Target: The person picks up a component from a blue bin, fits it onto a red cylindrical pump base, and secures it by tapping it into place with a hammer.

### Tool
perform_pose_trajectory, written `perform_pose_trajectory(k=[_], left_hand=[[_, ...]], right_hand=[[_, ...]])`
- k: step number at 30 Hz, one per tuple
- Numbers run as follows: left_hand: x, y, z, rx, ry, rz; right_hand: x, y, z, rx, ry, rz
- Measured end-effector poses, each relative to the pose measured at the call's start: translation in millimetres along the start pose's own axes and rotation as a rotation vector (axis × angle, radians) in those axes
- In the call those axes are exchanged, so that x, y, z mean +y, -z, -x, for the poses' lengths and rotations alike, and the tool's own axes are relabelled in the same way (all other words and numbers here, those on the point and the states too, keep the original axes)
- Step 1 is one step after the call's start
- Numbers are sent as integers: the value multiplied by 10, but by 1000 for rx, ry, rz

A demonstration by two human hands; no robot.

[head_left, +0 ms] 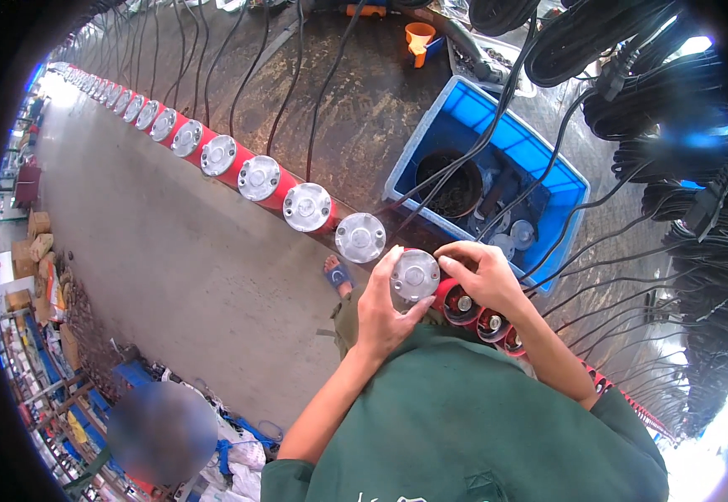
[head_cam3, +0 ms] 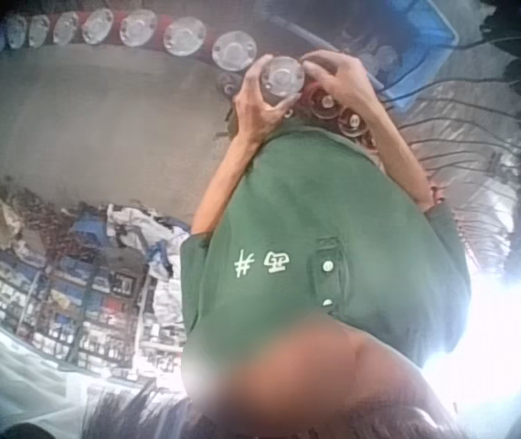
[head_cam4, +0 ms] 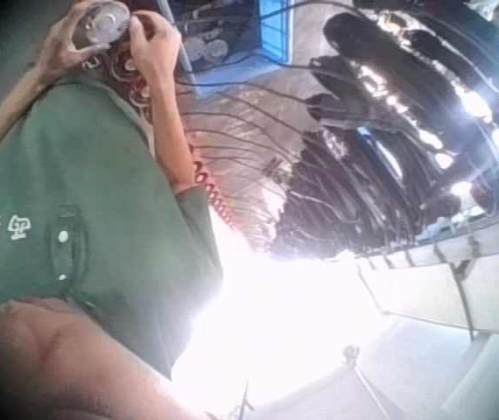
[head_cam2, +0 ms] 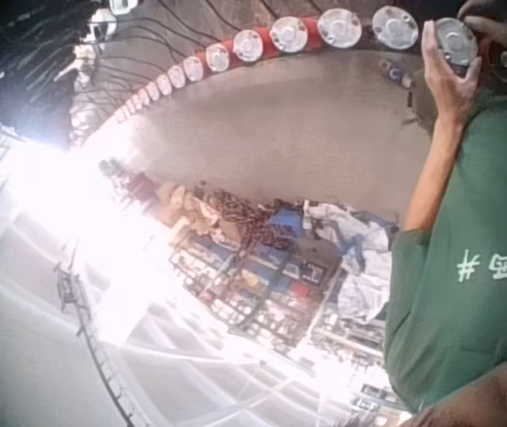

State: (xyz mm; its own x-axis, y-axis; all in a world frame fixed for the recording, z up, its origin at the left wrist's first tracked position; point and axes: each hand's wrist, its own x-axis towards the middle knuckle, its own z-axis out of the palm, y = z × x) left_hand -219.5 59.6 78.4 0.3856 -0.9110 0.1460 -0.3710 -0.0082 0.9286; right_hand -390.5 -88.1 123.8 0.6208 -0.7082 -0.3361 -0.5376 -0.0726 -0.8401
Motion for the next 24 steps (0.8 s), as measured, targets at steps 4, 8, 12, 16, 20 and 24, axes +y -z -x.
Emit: perform_pose_trajectory(k=[4, 8, 12, 16, 20, 24], left_hand=[[-8, -37, 0, 13, -23, -6], [-8, -50, 11, 8, -54, -43], [8, -37, 1, -6, -60, -51], [29, -26, -20, -20, -56, -46], [42, -25, -38, -13, -79, -85], [55, -19, -51, -13, -66, -91]], right_hand=[[149, 15, 8, -87, -24, -42], [275, -39, 4, -181, -45, -237], [379, -91, -9, -138, -59, -244], [418, -129, 2, -118, -89, -320], [401, -142, 12, -101, -114, -351], [390, -116, -2, -134, -123, -305]])
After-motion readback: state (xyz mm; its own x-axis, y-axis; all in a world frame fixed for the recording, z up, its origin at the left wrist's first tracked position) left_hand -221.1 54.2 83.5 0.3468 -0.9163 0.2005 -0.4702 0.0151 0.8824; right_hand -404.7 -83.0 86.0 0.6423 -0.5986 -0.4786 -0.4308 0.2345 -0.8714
